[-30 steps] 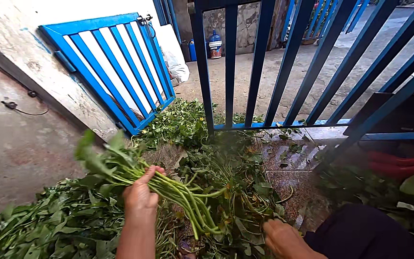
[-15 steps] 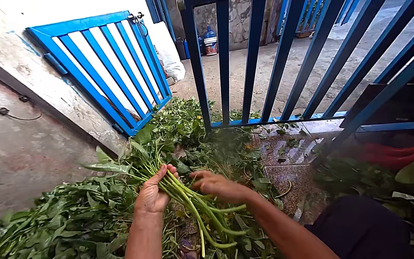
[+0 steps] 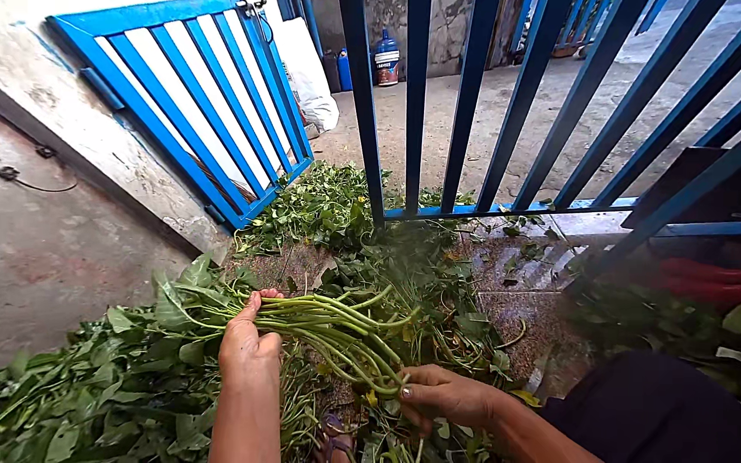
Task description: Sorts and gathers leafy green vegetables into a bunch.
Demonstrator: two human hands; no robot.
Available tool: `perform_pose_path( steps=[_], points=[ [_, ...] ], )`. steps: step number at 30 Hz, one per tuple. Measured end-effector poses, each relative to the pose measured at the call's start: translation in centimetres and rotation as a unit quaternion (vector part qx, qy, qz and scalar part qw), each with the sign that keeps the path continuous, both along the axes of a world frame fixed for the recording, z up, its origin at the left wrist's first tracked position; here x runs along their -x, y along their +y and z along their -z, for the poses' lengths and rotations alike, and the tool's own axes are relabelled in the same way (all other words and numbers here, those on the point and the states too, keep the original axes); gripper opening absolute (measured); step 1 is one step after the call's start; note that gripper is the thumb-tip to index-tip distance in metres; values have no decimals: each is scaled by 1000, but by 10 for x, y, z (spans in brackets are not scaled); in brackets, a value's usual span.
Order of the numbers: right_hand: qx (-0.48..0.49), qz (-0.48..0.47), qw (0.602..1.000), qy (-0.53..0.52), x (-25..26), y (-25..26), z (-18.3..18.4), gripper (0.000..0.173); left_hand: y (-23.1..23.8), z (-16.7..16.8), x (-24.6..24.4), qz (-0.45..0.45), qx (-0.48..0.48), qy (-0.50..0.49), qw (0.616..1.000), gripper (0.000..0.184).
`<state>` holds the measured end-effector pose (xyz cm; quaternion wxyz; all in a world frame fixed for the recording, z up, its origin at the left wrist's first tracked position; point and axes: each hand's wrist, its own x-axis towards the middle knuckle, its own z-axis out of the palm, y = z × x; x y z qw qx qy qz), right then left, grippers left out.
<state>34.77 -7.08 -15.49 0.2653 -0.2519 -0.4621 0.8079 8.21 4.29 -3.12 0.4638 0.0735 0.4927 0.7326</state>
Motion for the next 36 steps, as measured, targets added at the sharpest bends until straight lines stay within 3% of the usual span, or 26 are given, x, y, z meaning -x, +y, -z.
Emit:
perform_pose_path(
  steps=[3, 5, 6, 7, 8, 9, 10, 11, 12, 13, 15, 17, 18, 20, 23, 26, 28, 32, 36],
  points=[
    [26, 71, 997, -34, -8, -3, 1, 32, -1, 3, -3, 6, 5, 3, 1000, 7],
    [-85, 158, 977, -116, -7, -7, 0, 35, 1, 4, -3, 2, 7, 0, 1000, 7],
    [-206, 206, 936, -197, -4, -11, 0, 36, 1, 3, -4, -2, 7, -2, 1000, 7],
    [-328, 247, 867, -283, -1, -15, -1, 38, 1, 2, -5, -4, 8, -3, 1000, 8],
    [-442, 289, 767, -364, 4, -18, 2, 37, 1, 1, -6, -4, 11, -3, 1000, 8],
    [-520, 318, 670, -424, 8, -20, 6, 37, 0, 1, -7, -6, 12, -4, 1000, 8],
    [-556, 326, 609, -461, 11, -22, 9, 38, 1, 1, -8, -4, 14, -3, 1000, 8],
    [-567, 319, 582, -488, 12, -23, 9, 42, 1, 0, -10, -3, 14, -2, 1000, 8],
    [-561, 299, 581, -508, 13, -25, 9, 47, 1, 0, -11, -3, 15, 1, 1000, 7],
    [-537, 264, 610, -520, 14, -28, 6, 52, 0, 0, -12, -1, 16, 6, 1000, 6],
    [-415, 155, 753, -486, 10, -30, -7, 57, 1, 1, -12, -2, 21, 8, 1000, 6],
    [-296, 84, 885, -350, 0, -27, -14, 60, 1, -2, -9, 0, 16, -9, 1000, 7],
    [-247, 60, 925, -282, -3, -26, -17, 57, 1, -4, -7, 5, 10, -23, 1000, 7],
    [-177, 9, 963, -201, -6, -26, -23, 50, -1, -8, -5, 16, 2, -49, 999, 7],
    [-232, -6, 934, -271, -7, -23, -22, 48, -4, -10, -8, 16, -1, -62, 998, 7],
    [-213, 104, 887, -397, -4, -9, -16, 47, -6, -7, -15, 28, -5, -44, 999, 5],
    [-163, 211, 873, -409, -1, 7, -8, 45, -8, -4, -20, 42, -7, -57, 997, 6],
    [51, 433, 870, -231, 18, 40, -2, 37, -6, -4, -30, 61, -6, -94, 994, 7],
    [217, 539, 813, -45, 36, 71, -8, 29, -5, -1, -37, 78, -11, -97, 992, 7]
  ],
)
